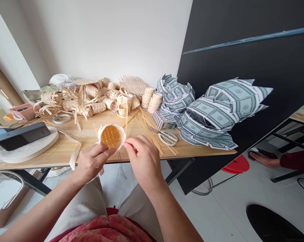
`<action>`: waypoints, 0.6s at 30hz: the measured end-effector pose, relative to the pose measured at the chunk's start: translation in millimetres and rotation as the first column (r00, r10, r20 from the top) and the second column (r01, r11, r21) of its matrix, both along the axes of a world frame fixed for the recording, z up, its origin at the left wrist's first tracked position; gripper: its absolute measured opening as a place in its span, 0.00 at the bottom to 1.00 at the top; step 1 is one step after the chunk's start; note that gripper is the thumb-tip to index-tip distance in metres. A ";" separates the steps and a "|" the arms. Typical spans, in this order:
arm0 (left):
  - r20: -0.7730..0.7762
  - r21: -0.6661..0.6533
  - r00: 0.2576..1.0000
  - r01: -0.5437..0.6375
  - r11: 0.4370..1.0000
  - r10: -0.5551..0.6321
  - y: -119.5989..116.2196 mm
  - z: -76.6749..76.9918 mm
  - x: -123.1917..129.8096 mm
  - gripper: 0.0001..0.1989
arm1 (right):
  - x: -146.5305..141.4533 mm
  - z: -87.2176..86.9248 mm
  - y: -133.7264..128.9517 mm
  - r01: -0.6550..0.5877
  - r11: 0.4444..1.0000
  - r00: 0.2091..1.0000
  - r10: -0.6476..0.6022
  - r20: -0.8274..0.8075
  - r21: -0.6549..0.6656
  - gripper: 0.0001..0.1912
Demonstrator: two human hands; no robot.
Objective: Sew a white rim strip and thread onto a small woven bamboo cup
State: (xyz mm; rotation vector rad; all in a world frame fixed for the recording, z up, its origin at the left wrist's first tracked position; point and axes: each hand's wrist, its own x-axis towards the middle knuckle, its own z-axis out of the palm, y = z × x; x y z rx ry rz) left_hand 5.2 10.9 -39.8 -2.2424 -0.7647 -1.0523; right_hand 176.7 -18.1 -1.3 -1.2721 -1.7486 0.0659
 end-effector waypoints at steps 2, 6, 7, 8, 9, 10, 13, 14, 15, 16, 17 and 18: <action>-0.046 -0.011 0.999 0.021 1.000 -0.022 0.4 0.6 0.5 0.12 | -2.8 7.5 4.0 0.001 0.996 0.985 0.014 0.169 -0.088 0.07; -0.100 -0.019 0.994 0.041 0.999 -0.043 -1.6 4.1 3.4 0.12 | -11.2 10.8 13.1 -0.011 0.964 0.945 0.096 0.312 -0.264 0.10; -0.106 -0.029 0.993 0.050 0.998 -0.052 -2.7 5.3 3.7 0.13 | -11.2 10.9 15.0 -0.038 0.967 0.949 0.114 0.293 -0.253 0.11; -0.116 -0.050 0.991 0.064 0.997 -0.069 -3.8 6.5 3.8 0.14 | -10.0 11.4 16.6 -0.068 0.974 0.960 0.123 0.251 -0.218 0.11; -0.135 -0.083 0.986 0.084 0.993 -0.095 -4.8 7.6 3.6 0.14 | -7.6 12.8 17.8 -0.091 0.983 0.976 0.121 0.184 -0.161 0.11; -0.152 -0.124 0.980 0.111 0.986 -0.129 -5.5 8.5 3.1 0.14 | -4.5 14.9 18.5 -0.105 0.990 0.990 0.113 0.087 -0.094 0.10; -0.129 -0.324 0.958 0.203 0.924 -0.255 -5.1 11.2 0.3 0.13 | 5.7 24.5 17.6 -0.163 0.986 0.934 0.160 -0.320 0.020 0.07; -0.070 -0.402 0.955 0.236 0.885 -0.287 -4.0 12.6 -0.8 0.12 | 8.3 27.8 16.4 -0.228 0.974 0.869 0.206 -0.450 0.006 0.06; 0.006 -0.478 0.951 0.274 0.834 -0.309 -2.5 14.3 -1.8 0.11 | 10.2 30.7 15.1 -0.315 0.949 0.789 0.248 -0.562 -0.023 0.07; 0.090 -0.546 0.943 0.317 0.776 -0.322 -0.9 16.5 -2.6 0.10 | 11.8 33.1 14.1 -0.408 0.911 0.709 0.276 -0.649 -0.058 0.09; 0.168 -0.600 0.928 0.364 0.712 -0.333 0.9 19.1 -3.3 0.09 | 13.3 34.8 13.4 -0.487 0.869 0.638 0.288 -0.714 -0.085 0.11; 0.239 -0.638 0.909 0.412 0.651 -0.342 2.6 21.8 -3.8 0.09 | 15.1 36.0 13.5 -0.543 0.834 0.582 0.292 -0.759 -0.096 0.13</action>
